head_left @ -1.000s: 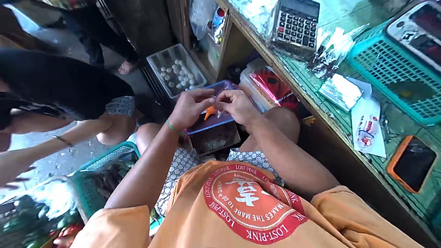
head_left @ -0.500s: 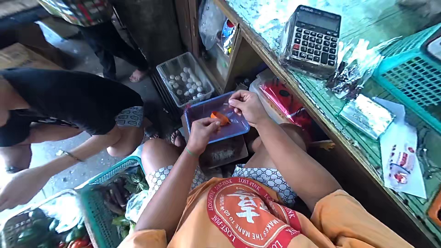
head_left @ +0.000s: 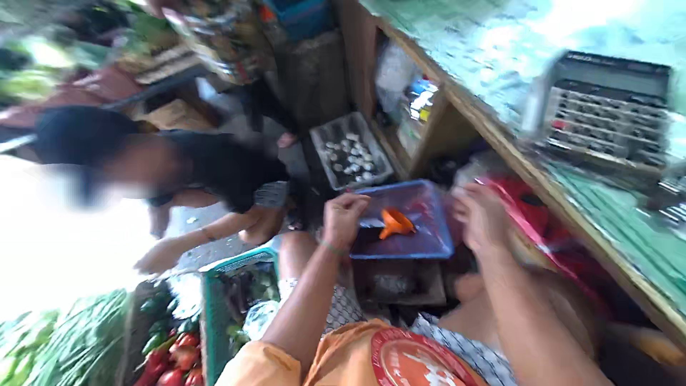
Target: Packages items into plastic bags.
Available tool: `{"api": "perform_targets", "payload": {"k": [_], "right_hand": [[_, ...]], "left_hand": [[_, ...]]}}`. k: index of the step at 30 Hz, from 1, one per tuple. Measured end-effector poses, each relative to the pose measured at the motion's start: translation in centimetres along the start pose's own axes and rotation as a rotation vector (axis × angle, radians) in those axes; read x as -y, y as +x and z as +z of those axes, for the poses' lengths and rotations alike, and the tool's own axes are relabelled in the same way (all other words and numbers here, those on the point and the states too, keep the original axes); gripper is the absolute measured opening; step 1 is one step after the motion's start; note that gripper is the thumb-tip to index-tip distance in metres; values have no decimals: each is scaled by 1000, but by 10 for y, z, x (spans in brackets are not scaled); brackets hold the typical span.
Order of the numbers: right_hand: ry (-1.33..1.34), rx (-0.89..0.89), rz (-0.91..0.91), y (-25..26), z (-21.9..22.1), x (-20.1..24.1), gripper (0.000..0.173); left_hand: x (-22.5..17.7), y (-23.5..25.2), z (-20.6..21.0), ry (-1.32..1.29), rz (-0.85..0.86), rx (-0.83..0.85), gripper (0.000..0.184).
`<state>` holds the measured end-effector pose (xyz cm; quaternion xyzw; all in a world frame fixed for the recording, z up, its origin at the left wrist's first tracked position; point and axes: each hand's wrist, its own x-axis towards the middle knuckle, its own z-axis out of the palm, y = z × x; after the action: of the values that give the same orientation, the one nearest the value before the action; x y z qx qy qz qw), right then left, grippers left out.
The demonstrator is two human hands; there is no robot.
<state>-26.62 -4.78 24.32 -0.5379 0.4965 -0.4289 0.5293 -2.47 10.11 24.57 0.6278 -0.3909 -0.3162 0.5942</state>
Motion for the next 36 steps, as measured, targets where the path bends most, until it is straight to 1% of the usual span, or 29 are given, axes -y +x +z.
{"api": "perform_targets", "payload": {"k": [1,2,3,4,5,6,7,8,9,11,13,14,16,19,20,23,25,27,28,29,31,32,34,36], "right_hand": [[-43,-7,-105,2,-5,7,44],[-59,32,-211,3,-7,15,45],[-63,103,-279,1,-5,22,40],[-42,243,-296,-4,1,26,33],[-7,455,-246,-12,8,27,32],[-2,668,-161,-21,17,26,37],[-17,817,-85,-30,29,22,43],[-38,890,-30,-39,41,18,45],[-51,902,-9,-45,51,13,41],[-72,870,-7,-49,63,7,26],[-73,841,-32,-46,66,5,12],[-66,834,-44,-44,66,5,10],[-55,819,-77,-45,68,5,9],[-91,806,-134,-46,71,3,6],[-117,804,-149,-45,71,1,6],[-203,760,-205,-36,64,-4,7],[-218,722,-224,-31,61,-8,8],[-249,680,-254,-26,62,-15,12],[-284,664,-276,-24,65,-17,15],[-337,652,-292,-24,65,-15,18],[-438,667,-234,-23,60,-5,19],[-473,685,-179,-19,60,-1,19],[-498,695,-56,-9,61,-3,21],[-410,654,72,-1,57,-15,22]], "left_hand": [[-2,-2,-2,94,39,10,13],[-5,-5,-2,175,69,21,11],[-10,-9,0,245,83,43,12],[-15,-13,3,285,100,91,15],[-20,-17,7,324,108,148,19],[-24,-20,11,353,117,200,22],[-27,-21,12,362,130,247,23],[-29,-21,12,359,133,287,22],[-30,-20,10,344,124,312,19],[-32,-20,3,302,78,306,16],[-34,-22,-4,242,14,284,16],[-34,-23,-7,217,-18,278,16],[-32,-25,-10,226,-62,261,15],[-28,-20,-9,342,-67,280,30],[-27,-18,-9,351,-58,297,32],[-19,-8,-7,248,-9,366,15],[-11,0,-4,259,8,405,15],[-8,8,-3,337,3,419,16],[-7,11,-4,379,-2,421,17],[-7,14,-5,415,-17,436,23],[-3,25,0,426,-56,494,32],[1,34,2,407,-70,515,32],[15,50,7,308,-87,559,23],[38,59,15,107,-133,530,14]]}}
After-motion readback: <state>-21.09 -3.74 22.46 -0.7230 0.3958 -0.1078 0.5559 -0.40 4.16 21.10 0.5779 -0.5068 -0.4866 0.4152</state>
